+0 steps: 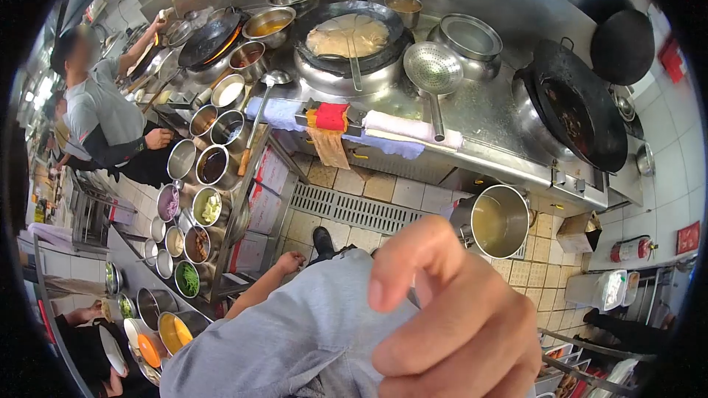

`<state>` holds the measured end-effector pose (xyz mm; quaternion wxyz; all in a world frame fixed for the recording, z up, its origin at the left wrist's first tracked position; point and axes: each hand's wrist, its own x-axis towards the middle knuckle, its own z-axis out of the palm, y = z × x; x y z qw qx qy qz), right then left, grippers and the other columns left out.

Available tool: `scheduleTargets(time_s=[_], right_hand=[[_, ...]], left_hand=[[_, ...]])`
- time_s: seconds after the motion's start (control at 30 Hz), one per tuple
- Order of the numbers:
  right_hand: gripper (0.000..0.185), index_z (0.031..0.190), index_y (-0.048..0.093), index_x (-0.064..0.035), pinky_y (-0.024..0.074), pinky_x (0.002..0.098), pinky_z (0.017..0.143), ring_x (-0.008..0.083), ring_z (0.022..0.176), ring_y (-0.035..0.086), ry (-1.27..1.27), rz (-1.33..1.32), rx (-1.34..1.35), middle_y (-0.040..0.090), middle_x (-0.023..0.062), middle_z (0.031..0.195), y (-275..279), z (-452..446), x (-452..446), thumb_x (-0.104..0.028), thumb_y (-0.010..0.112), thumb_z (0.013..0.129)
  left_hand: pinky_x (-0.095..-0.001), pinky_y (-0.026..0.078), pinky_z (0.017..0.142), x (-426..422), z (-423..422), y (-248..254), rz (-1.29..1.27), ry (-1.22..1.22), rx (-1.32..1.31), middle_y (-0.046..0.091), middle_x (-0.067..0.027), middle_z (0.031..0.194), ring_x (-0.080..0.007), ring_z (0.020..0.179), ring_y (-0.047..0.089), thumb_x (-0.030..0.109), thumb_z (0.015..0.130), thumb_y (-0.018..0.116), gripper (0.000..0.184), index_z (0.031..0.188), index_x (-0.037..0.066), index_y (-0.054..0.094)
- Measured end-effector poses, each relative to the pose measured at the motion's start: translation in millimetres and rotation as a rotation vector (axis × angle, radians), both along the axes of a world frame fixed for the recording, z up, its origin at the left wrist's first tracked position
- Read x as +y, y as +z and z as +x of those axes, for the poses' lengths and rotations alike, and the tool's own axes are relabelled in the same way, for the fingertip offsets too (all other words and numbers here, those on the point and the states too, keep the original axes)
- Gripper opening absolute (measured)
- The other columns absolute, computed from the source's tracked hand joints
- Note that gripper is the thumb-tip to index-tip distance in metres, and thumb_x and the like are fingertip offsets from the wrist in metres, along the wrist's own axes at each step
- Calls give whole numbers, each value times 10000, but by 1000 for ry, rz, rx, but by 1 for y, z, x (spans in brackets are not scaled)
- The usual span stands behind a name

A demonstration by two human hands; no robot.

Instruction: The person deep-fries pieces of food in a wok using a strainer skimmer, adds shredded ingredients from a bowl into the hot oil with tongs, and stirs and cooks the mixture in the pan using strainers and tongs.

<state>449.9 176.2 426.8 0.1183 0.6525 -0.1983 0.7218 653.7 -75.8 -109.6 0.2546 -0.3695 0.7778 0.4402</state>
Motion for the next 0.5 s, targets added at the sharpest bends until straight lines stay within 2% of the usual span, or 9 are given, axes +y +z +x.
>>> scheduleTargets(time_s=[0.07, 0.13, 0.17, 0.27, 0.3, 0.37, 0.4, 0.5], right_hand=[[237, 591, 507, -206, 230, 396, 743, 33, 422, 398, 3, 22, 31, 477, -90, 492, 3, -2, 4, -91, 612, 770], [86, 722, 606, -212, 266, 461, 818, 73, 511, 382, -54, 241, 19, 392, -53, 509, 13, 0, 12, -137, 632, 754], [86, 722, 606, -212, 266, 461, 818, 73, 511, 382, -67, 241, 18, 392, -53, 509, 12, 3, 16, -137, 632, 754], [111, 711, 600, -194, 284, 478, 816, 84, 503, 400, -85, 298, -212, 396, -50, 490, 2, 18, 28, -133, 694, 711], [111, 711, 600, -194, 284, 478, 816, 84, 503, 400, -91, 294, -214, 396, -50, 490, -1, 17, 25, -133, 694, 711], [113, 700, 596, -191, 292, 472, 797, 86, 499, 399, -68, 71, -189, 389, -51, 483, -7, 16, 15, -139, 696, 713], [113, 700, 596, -191, 292, 472, 797, 86, 499, 399, -78, 69, -191, 389, -51, 483, -7, 18, 14, -139, 696, 713], [113, 697, 594, -190, 298, 467, 774, 88, 500, 399, -57, 45, -280, 403, -49, 493, -4, 12, 17, -145, 696, 717]], left_hand=[[-300, 485, 649, 0, -1, 3, 4, 0, -6, 652, -79, 753, -169, 636, 624, 308, 805, 547, 277, 921, 74, 637], [-301, 483, 659, 0, -3, 1, 9, -5, -9, 651, -80, 753, -170, 639, 625, 315, 804, 546, 280, 919, 76, 637], [-300, 484, 657, 0, -3, -2, 13, -1, 2, 652, -77, 752, -170, 639, 625, 315, 803, 547, 279, 919, 78, 637], [-300, 485, 652, 0, -4, 1, 2, -26, 15, 652, -71, 749, -167, 637, 625, 312, 804, 544, 275, 919, 80, 637], [-300, 486, 648, -1, -5, 4, -12, -45, 24, 652, -68, 746, -164, 634, 625, 308, 806, 541, 273, 920, 79, 636], [-299, 487, 641, 0, -10, 21, -48, -97, 24, 652, -69, 748, -160, 627, 624, 302, 807, 541, 269, 922, 78, 636], [-298, 488, 634, 0, -13, 26, -81, -143, 24, 652, -70, 750, -157, 620, 623, 295, 809, 540, 265, 924, 77, 635], [-294, 488, 616, -13, -9, -3, 27, -47, 9, 651, -73, 758, -157, 607, 620, 276, 810, 542, 251, 924, 73, 634]])
